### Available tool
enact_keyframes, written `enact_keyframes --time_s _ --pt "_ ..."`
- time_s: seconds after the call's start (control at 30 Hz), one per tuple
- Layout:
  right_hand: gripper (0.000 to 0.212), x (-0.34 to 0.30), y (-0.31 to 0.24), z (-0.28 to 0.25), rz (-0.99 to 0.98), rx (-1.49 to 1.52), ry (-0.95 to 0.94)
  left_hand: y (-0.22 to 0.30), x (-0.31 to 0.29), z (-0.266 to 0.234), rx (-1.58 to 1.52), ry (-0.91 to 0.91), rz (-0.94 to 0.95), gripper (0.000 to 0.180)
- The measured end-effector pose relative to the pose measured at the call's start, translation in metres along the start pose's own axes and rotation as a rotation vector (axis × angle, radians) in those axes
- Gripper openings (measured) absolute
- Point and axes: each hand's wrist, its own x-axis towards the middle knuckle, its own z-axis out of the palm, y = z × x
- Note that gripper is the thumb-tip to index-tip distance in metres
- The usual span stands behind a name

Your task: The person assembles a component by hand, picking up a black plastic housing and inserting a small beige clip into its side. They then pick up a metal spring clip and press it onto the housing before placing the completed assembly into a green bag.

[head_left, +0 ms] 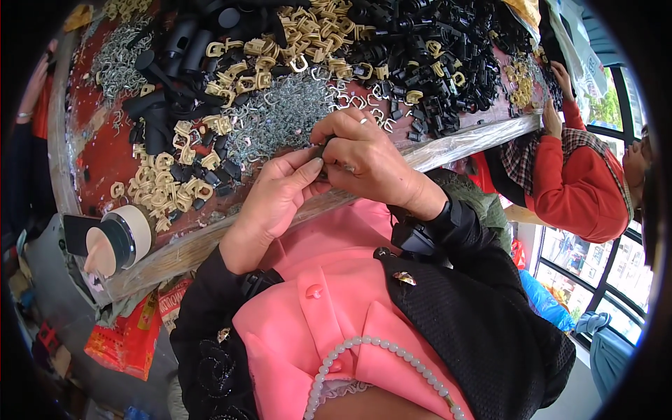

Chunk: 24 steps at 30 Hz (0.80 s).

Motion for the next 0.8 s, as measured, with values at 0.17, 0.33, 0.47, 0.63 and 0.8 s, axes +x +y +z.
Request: enact_keyframes --time_s 0.17,0.33,0.47,0.63,0.8 --pt "0.011 0.0005 0.0017 -0.0014 -0.038 -0.056 -0.001 0.0011 0.0012 0.0001 0.017 0.028 -0.004 0.023" --pt "0.011 0.0009 0.0041 0.0003 -0.024 -0.04 -0.006 0.001 0.0011 -0.0019 -0.02 0.032 -0.004 0.023" --pt "0.011 0.0005 0.0043 0.0014 0.007 0.011 0.002 0.0011 0.0018 -0.0024 -0.029 0.035 -0.008 0.023" --pt "0.011 0.0012 0.0002 -0.0017 -0.012 -0.062 0.002 0.0018 0.0008 -0.0004 -0.001 0.012 -0.001 0.023" --pt "0.014 -0.0009 0.0035 0.0031 -0.051 -0.107 0.043 0.0015 0.0018 -0.0019 -0.033 0.044 0.013 0.024"
